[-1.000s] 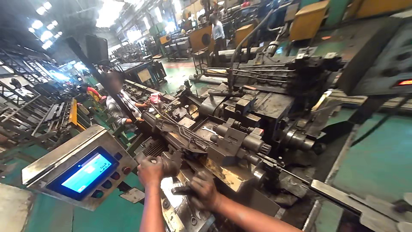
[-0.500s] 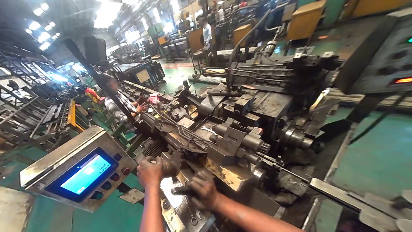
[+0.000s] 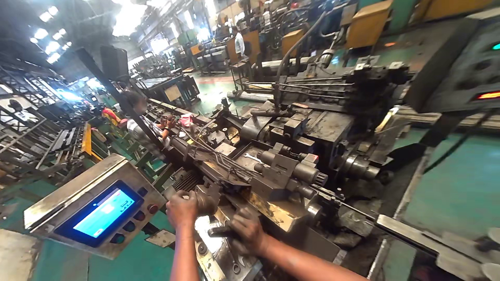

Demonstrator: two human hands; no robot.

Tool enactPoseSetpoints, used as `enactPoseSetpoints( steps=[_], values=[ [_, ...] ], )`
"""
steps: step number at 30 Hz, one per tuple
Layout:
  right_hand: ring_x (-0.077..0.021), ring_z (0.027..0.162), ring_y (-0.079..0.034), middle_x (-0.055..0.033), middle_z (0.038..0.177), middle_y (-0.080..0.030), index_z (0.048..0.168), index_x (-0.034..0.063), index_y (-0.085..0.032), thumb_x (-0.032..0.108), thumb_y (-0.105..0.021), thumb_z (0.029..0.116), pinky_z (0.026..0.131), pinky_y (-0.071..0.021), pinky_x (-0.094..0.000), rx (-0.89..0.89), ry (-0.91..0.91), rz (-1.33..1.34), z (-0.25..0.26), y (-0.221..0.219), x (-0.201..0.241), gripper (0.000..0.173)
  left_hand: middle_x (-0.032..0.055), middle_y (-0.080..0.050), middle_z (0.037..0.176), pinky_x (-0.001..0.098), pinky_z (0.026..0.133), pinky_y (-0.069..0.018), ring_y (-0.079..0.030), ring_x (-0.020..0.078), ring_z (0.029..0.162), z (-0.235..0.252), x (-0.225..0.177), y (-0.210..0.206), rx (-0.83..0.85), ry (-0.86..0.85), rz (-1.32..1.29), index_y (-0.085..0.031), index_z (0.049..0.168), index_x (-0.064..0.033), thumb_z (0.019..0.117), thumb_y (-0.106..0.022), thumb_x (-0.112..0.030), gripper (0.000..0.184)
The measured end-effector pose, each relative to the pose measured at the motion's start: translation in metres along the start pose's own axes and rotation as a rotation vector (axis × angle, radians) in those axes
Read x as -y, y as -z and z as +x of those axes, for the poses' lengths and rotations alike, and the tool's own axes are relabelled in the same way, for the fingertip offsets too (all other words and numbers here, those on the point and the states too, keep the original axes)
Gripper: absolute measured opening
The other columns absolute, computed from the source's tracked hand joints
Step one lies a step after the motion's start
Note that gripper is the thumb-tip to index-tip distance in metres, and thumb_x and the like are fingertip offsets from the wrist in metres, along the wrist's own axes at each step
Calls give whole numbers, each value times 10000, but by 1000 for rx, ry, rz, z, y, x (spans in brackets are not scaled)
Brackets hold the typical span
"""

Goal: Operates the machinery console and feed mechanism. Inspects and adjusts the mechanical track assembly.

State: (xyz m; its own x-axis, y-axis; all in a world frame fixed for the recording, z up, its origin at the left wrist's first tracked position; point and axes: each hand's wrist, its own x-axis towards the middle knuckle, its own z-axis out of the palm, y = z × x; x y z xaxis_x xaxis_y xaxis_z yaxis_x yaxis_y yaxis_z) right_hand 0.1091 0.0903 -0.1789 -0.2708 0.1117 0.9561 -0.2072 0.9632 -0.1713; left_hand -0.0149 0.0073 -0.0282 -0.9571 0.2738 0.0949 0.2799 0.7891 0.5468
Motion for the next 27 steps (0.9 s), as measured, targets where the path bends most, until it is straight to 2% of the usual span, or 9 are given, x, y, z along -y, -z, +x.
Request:
enactPoseSetpoints(
  steps=[24, 27],
  values=[
    [-238, 695, -605, -45, 706, -629, 881, 106, -676, 301, -576, 860, 703, -504, -364, 15, 2, -11, -1, -1, -2, 220, 259, -713, 1021, 657, 856, -491, -667, 457, 1013, 5, 0, -4, -21, -4, 11, -759, 1030, -48, 1011, -674, -287, 254],
    [-249, 699, -622, -50, 712, -648, 877, 102, -687, 349, -585, 855, 705, -517, -383, 55, -11, 10, 2, 2, 1, 268, 264, -711, 1031, 654, 859, -494, -665, 461, 1023, 4, 0, -2, -18, -8, 16, -757, 1037, -40, 1012, -668, -290, 267]
  ],
)
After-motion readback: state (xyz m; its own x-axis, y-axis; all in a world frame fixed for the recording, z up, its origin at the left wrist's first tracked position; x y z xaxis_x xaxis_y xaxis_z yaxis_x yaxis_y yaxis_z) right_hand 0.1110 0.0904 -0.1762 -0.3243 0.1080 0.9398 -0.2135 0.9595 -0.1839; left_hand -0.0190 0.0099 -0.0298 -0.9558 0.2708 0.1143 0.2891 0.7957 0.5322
